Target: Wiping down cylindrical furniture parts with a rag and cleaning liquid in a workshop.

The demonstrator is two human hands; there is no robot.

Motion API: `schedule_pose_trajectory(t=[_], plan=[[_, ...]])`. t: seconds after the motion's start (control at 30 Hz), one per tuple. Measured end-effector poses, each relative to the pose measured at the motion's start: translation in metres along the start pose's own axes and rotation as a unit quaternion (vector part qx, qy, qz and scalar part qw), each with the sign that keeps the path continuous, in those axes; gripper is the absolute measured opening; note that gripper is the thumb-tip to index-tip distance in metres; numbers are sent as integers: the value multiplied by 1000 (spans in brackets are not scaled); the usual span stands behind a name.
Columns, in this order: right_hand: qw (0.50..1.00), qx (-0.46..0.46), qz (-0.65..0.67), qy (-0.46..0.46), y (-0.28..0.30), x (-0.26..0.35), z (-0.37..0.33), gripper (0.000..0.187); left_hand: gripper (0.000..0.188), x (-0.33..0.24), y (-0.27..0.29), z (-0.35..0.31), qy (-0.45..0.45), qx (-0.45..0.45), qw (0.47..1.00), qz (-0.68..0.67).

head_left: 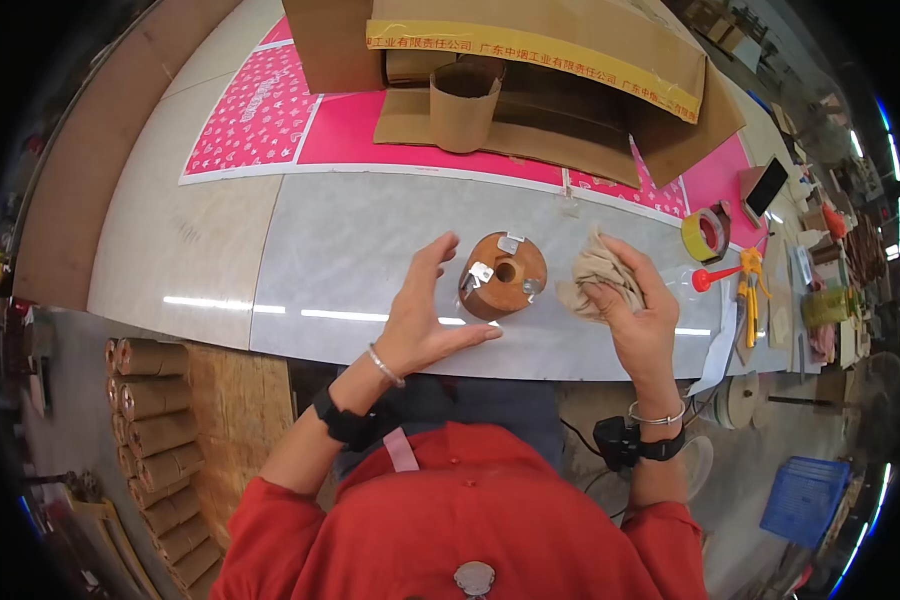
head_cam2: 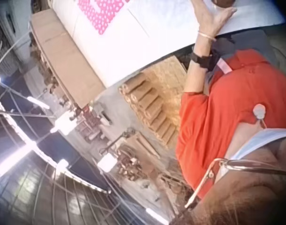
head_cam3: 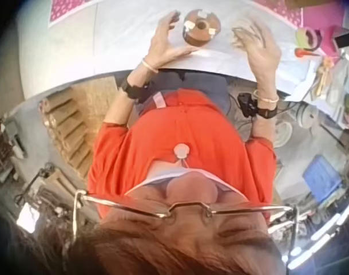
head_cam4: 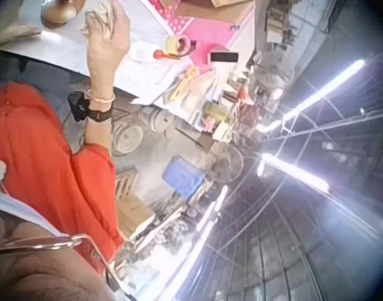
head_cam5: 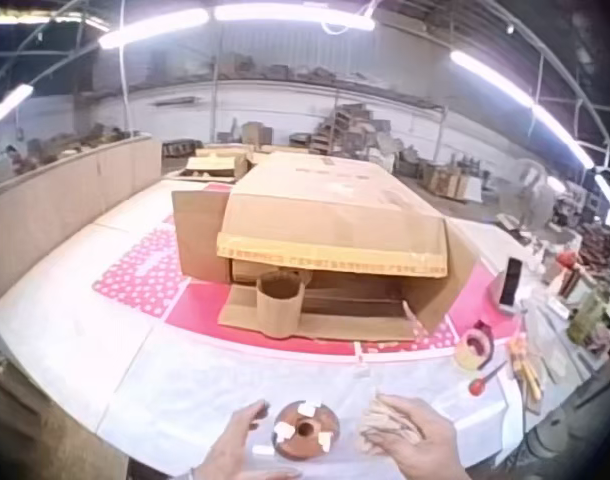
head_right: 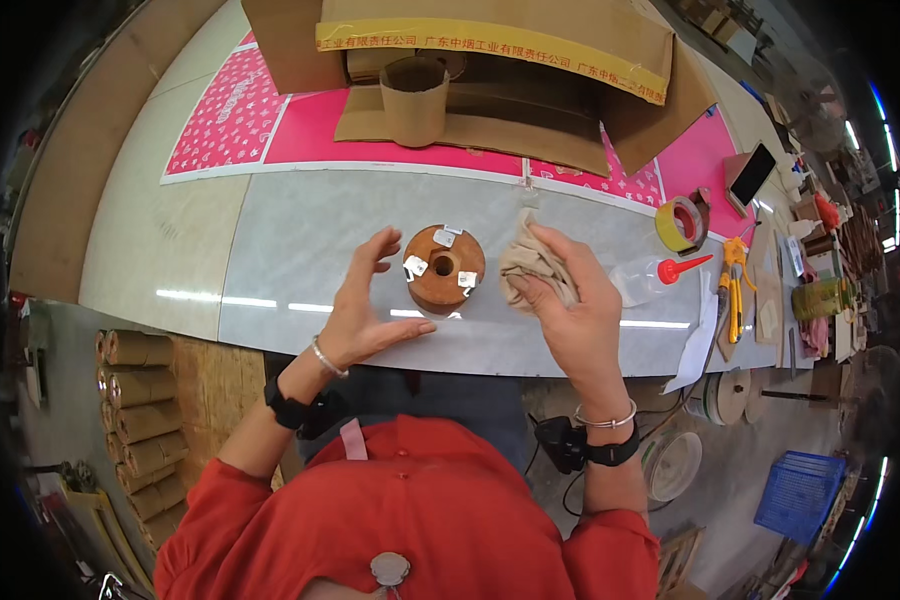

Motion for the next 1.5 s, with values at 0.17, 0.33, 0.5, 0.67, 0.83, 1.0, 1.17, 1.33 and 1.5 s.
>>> schedule_pose_trajectory(t=[0.17,0.33,0.5,0.67,0.83,1.0,1.17,1.33,1.5], plan=[[936,105,-235,240,-47,-5,-5,33,97,8,-24,22,0,51,996,-78],[910,87,-301,272,-74,-15,44,29,89,12,-30,23,-3,27,999,-41],[896,80,-327,289,-63,-18,22,30,90,16,-33,23,-9,10,997,-78],[881,141,-312,328,-89,-5,38,25,89,18,-39,21,-17,11,997,-71],[902,114,-317,268,-66,-20,56,25,85,16,-35,23,-9,13,998,-61],[894,128,-311,297,-67,-8,-9,17,78,17,-40,24,-32,-31,997,-59],[859,150,-362,331,-94,-13,52,20,80,26,-43,24,-166,-16,984,58],[904,118,-340,232,-73,-8,21,19,84,12,-31,24,-43,-7,998,-54],[898,112,-377,198,-24,-6,-2,20,87,12,-31,26,-47,6,997,-54]])
Point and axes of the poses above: each hand's wrist, its own z-axis towards the middle knuckle, its own y-axis out of the back of the hand, x = y × z, the point moved 2 cm from there along z, towards the middle knuckle, and after that the axes turned 8 degrees about z, right-handed, at the moved point
